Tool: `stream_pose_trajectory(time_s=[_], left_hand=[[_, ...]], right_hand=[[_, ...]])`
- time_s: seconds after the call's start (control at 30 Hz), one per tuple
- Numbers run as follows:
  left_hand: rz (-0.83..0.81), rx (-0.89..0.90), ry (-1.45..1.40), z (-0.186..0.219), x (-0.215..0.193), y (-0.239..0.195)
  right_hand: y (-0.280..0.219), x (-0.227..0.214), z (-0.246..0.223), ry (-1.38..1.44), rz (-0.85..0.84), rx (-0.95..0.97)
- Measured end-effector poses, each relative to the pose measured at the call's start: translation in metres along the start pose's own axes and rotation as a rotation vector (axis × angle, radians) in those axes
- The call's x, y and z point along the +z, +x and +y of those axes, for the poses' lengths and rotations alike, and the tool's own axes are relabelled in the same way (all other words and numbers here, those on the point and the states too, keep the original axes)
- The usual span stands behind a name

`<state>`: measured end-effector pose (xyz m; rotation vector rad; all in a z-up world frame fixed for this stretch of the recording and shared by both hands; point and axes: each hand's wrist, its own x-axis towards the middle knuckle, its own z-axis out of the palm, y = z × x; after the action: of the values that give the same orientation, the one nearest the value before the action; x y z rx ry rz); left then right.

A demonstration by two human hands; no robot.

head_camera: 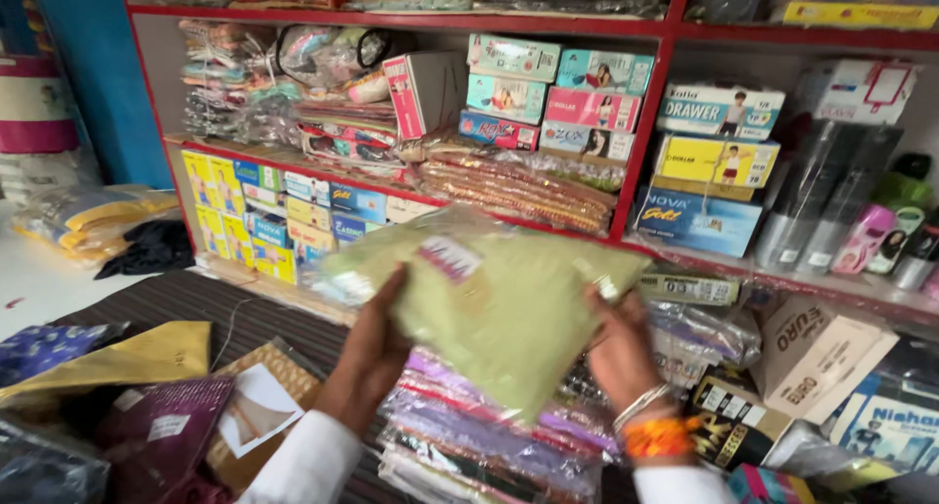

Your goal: The person wipes the plastic packaging of several folded garments with a small cloth, then stacks them on a pile. The person handles multiple packaged garments one at a time, wiping each with a cloth and stacking them.

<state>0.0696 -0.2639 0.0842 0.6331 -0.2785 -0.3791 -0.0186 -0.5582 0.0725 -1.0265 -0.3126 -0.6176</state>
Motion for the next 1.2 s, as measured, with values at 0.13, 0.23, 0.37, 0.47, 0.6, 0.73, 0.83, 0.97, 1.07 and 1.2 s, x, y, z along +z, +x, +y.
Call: stream_pose_trajectory(time_s=[0.13,0.23,0.37,0.47,0.6,0.73,0.83,0.97,1.07,1.2], left_hand=[[-0.006,-0.02,0.16,-0.059,-0.019,0.073],[0.078,-0.239,0.229,-0.101,-0.054,0.093],[-0.048,-0.182,0.155,-0.104,-0.092,0.097],[0.159,-0.132,0.286,-0.081,-0.104,0.075],[0.571,0.169,0.605,-0.038,-0.08,0.057],[0.555,0.576,0.999,-0.018,-0.051,0.061],[0.293,0.587,1.007,-0.007,-0.036,0.091],[0.08,0.755,1.51,-0.021,-0.015,0.152],[-0.093,0.764,1.75,-0.042,0.001,0.187],[-0.222,0.49,1.982,-0.069,0.02,0.206]], right_hand=[[0.069,-0.085,-0.004,-0.18,0.207,0.115],[0.087,-0.138,0.032,-0.361,0.304,0.196],[0.097,-0.184,0.067,-0.519,0.434,0.181],[0.1,-0.197,0.082,-0.789,0.472,0.083],[0.113,-0.19,0.077,-1.305,0.429,-0.161],[0.111,-0.167,0.061,-1.653,0.257,-0.377],[0.114,-0.141,0.047,-1.779,0.156,-0.319],[0.133,-0.109,0.038,-1.666,-0.021,-0.18],[0.138,-0.092,0.045,-1.648,-0.047,-0.047],[0.129,-0.077,0.064,-1.911,-0.076,0.366]])
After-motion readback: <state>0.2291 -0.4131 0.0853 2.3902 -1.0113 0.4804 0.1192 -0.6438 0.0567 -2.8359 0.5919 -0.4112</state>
